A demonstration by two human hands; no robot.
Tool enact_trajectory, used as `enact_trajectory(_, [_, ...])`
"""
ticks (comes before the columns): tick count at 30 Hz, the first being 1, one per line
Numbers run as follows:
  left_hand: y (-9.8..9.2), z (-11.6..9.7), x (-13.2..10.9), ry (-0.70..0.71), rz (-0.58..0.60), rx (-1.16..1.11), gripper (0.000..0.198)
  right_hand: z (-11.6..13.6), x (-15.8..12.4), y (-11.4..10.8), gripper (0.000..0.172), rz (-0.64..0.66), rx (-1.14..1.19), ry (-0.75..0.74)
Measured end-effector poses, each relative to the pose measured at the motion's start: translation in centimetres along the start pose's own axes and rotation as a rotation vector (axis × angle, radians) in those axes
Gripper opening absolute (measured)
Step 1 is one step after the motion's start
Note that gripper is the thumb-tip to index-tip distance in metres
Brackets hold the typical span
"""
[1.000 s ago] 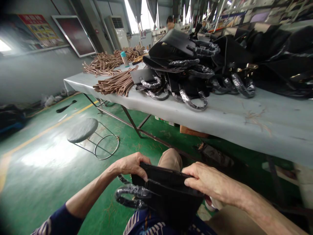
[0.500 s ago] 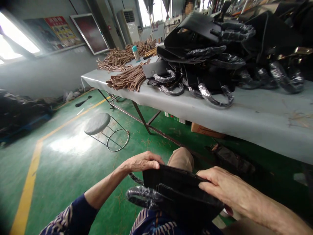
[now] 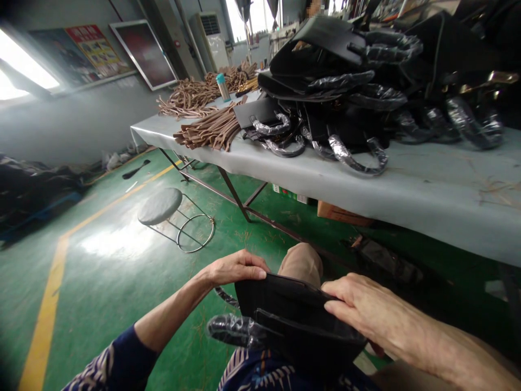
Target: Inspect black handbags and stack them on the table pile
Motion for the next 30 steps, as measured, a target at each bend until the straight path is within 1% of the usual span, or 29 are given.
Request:
enact_trajectory(5, [-0.4, -1.1, -0.1, 0.050, -0.071, 0.106, 0.032, 2.6, 0.0, -0.6, 0.029, 0.031, -0.089, -0.042])
enact_trajectory(9, [-0.4, -1.9, -0.2, 0.093, -0.129, 0.185, 0.029, 3.5, 0.2, -0.9, 0.029, 0.027, -0.111, -0.064])
enact_trajectory(13, [-0.5, -1.7, -0.2, 0.056, -0.155, 0.204, 0.028, 3.9, 0.2, -0.7, 0.030, 0.077, -0.133, -0.046])
enact_trajectory(18, [-0.5, -1.5, -0.2, -0.004, -0.133, 0.204, 0.026, 4.8, 0.1, -0.9, 0.031, 0.145, -0.149, -0.009])
enact_trajectory(21, [-0.7, -2.9, -0.1, 0.049, -0.181, 0.322, 0.026, 5.4, 0.1, -0.9, 0.031, 0.184, -0.170, -0.011])
enact_trajectory(23, [-0.5, -4.3, 0.0, 0.115, -0.237, 0.406, 0.035, 5.7, 0.2, -0.9, 0.030, 0.178, -0.183, -0.028])
enact_trajectory(25, [0.2, -5.3, 0.4, 0.152, -0.262, 0.464, 0.041, 5.9, 0.3, -0.9, 0.029, 0.163, -0.189, -0.038])
enact_trajectory(27, [0.9, -5.7, 0.7, 0.163, -0.279, 0.492, 0.040, 5.8, 0.4, -0.8, 0.028, 0.151, -0.181, -0.042])
enact_trajectory(30, [1.4, -5.8, 1.1, 0.191, -0.320, 0.485, 0.034, 5.5, 0.5, -0.9, 0.027, 0.128, -0.157, -0.050])
Point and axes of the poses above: each hand's wrist, its own x-axis towards the middle knuckle, its own y-axis out of the palm, z = x × y, the point moved 10 cm from there along x, towards the middle knuckle, and after that the axes turned 4 degrees about -z, right-handed, at the moved point
